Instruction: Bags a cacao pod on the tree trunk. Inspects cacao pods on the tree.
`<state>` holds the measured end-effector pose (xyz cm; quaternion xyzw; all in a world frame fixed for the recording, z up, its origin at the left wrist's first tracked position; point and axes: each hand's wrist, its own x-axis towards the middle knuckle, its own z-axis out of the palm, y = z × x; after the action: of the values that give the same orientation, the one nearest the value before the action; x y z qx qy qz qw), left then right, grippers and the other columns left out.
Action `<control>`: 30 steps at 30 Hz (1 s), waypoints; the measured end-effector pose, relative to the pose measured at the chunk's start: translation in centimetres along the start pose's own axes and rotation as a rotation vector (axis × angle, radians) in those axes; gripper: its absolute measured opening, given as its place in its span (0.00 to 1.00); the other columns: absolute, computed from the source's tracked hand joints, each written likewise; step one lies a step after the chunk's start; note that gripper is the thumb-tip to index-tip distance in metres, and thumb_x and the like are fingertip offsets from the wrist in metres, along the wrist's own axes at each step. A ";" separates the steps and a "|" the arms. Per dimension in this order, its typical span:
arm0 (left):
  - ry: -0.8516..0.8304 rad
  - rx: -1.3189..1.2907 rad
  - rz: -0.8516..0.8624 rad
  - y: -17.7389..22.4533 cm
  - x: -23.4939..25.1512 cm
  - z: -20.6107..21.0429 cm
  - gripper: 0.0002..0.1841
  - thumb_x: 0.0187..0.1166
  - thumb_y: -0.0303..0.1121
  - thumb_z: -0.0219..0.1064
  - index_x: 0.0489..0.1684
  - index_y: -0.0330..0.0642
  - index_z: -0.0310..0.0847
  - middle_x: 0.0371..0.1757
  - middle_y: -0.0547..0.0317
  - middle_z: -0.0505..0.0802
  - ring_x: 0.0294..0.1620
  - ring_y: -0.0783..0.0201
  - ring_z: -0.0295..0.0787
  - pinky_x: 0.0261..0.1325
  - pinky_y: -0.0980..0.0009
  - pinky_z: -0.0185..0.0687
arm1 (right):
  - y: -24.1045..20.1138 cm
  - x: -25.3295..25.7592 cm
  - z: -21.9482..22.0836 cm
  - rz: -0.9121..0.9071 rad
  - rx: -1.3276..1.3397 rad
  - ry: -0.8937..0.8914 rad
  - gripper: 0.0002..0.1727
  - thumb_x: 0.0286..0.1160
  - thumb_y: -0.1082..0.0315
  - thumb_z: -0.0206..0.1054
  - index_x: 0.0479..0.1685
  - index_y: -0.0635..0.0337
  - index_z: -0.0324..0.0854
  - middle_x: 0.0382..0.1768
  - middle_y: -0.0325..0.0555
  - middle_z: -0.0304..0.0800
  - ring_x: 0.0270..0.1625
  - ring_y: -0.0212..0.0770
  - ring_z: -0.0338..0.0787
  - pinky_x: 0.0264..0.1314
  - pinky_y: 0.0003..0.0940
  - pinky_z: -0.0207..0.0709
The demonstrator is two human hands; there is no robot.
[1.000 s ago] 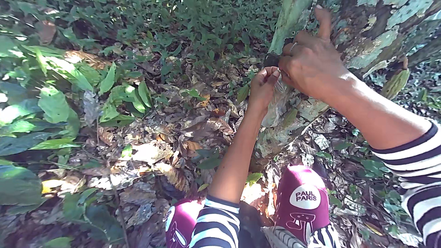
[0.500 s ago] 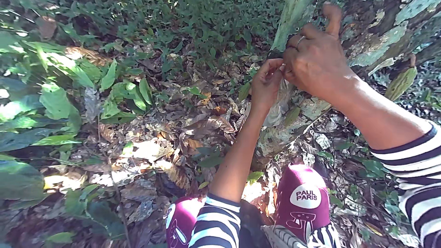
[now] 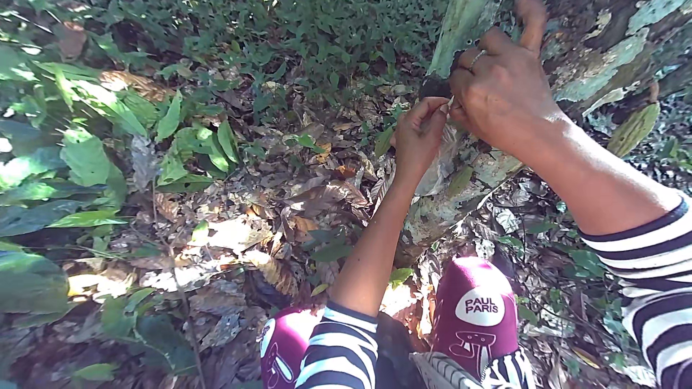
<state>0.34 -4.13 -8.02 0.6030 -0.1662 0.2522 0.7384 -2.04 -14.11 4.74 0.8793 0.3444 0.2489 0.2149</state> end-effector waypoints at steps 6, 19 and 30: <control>0.027 0.104 0.021 -0.2 -0.4 0.2 0.12 0.83 0.32 0.61 0.50 0.40 0.91 0.48 0.58 0.94 0.61 0.57 0.81 0.69 0.42 0.60 | -0.1 0.1 0.0 0.023 0.004 -0.010 0.07 0.79 0.75 0.66 0.39 0.73 0.81 0.44 0.64 0.88 0.61 0.71 0.83 0.79 0.76 0.50; 0.082 0.211 0.087 -0.6 -1.1 1.0 0.13 0.84 0.34 0.64 0.56 0.43 0.94 0.43 0.52 0.90 0.59 0.51 0.77 0.67 0.42 0.56 | 0.0 0.1 -0.1 0.052 0.064 0.011 0.09 0.78 0.74 0.63 0.39 0.76 0.79 0.45 0.70 0.87 0.64 0.76 0.81 0.70 0.80 0.55; 0.088 0.209 0.098 -2.6 -2.9 0.0 0.17 0.84 0.35 0.65 0.66 0.39 0.87 0.52 0.49 0.92 0.62 0.52 0.82 0.71 0.43 0.63 | -0.4 -1.5 -0.5 -0.009 0.170 0.216 0.12 0.87 0.70 0.54 0.47 0.66 0.84 0.51 0.60 0.89 0.64 0.67 0.83 0.77 0.78 0.49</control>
<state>-0.53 -5.02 -11.73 0.6563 -0.1355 0.3300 0.6648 -3.52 -14.74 4.49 0.8608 0.3894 0.3111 0.1026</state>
